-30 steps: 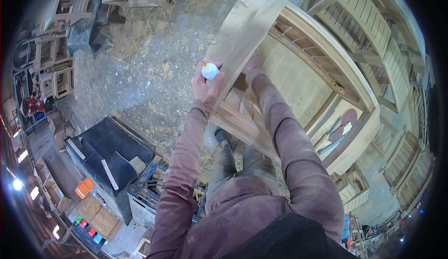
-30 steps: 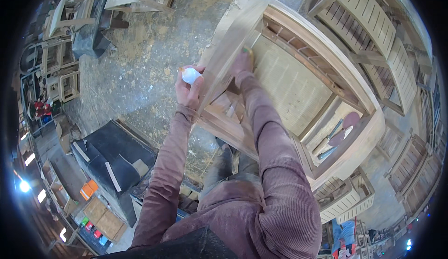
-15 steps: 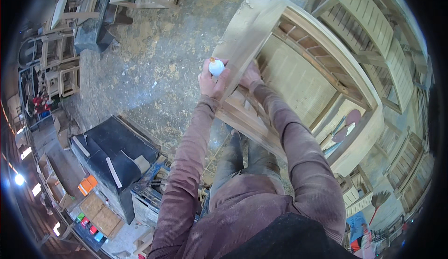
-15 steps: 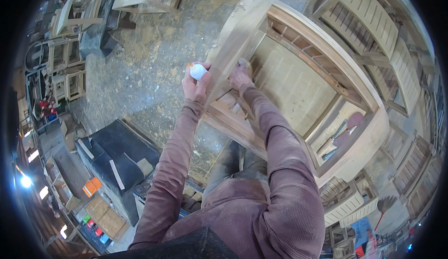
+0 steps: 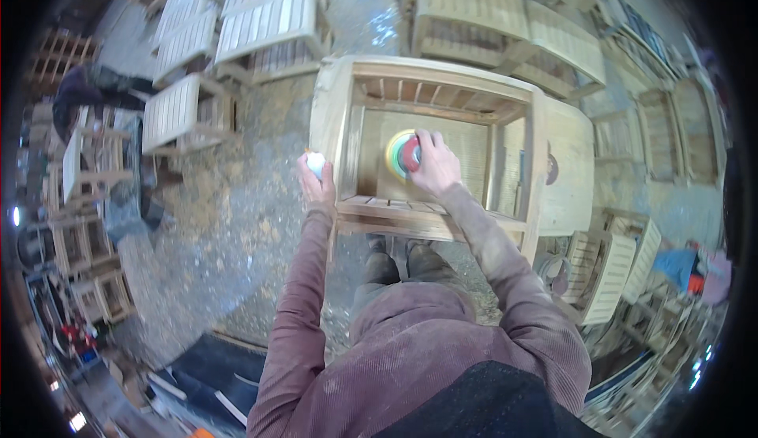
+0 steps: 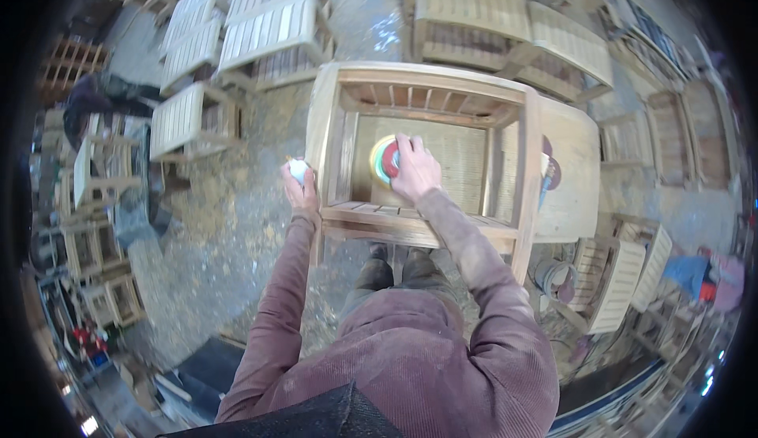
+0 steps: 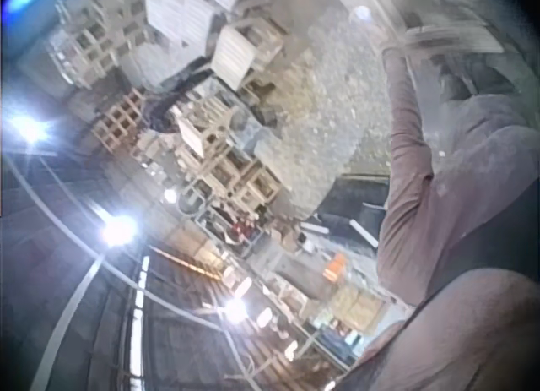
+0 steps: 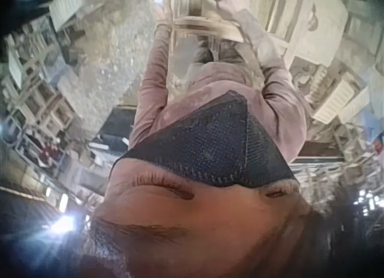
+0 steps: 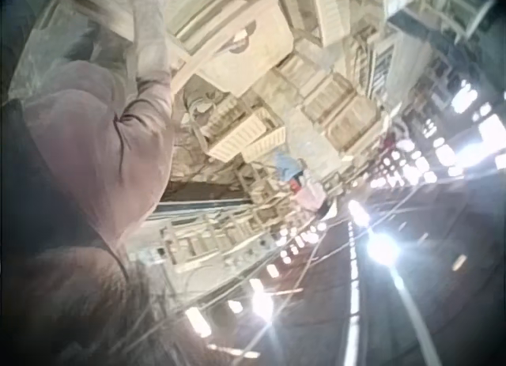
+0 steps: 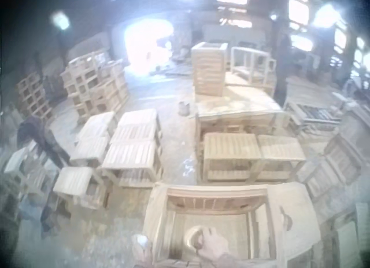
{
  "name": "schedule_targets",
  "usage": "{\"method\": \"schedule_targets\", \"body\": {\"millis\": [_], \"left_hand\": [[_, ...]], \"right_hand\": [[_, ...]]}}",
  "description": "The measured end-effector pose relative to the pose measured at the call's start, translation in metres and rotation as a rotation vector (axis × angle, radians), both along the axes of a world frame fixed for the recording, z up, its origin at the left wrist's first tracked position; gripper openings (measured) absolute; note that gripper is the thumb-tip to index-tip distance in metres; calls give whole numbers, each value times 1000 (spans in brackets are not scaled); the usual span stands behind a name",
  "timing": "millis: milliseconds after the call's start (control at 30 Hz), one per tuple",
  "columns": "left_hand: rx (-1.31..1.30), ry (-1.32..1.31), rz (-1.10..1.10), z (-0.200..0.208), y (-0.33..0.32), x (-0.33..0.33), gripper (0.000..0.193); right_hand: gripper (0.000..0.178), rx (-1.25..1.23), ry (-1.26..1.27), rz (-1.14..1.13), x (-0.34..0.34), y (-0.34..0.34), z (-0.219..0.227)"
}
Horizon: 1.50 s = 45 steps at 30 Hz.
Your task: The person applies liquid from a bottle to a wooden furniture frame and sands its surfaces using a rotary sander while turning the frame by hand.
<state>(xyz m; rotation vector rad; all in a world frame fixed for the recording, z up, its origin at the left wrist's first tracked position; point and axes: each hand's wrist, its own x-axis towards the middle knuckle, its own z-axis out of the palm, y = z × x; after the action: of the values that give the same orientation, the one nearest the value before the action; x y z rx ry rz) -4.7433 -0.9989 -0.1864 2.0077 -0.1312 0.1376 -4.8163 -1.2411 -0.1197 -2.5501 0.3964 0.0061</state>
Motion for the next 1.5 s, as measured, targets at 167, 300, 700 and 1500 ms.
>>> {"method": "schedule_targets", "body": {"millis": [167, 300, 700, 1500], "left_hand": [[91, -226, -179, 10, -17, -7, 37], [-260, 224, -631, 59, -75, -38, 37], [-84, 356, -1924, 139, -205, -136, 46], [-98, 412, -610, 3, -381, -202, 88]], "right_hand": [[60, 68, -183, -111, -106, 2, 72], [62, 53, -130, -168, -179, 36, 105], [75, 52, -236, -503, -271, 57, 87], [94, -323, -242, -1376, -503, -74, 113]]}}
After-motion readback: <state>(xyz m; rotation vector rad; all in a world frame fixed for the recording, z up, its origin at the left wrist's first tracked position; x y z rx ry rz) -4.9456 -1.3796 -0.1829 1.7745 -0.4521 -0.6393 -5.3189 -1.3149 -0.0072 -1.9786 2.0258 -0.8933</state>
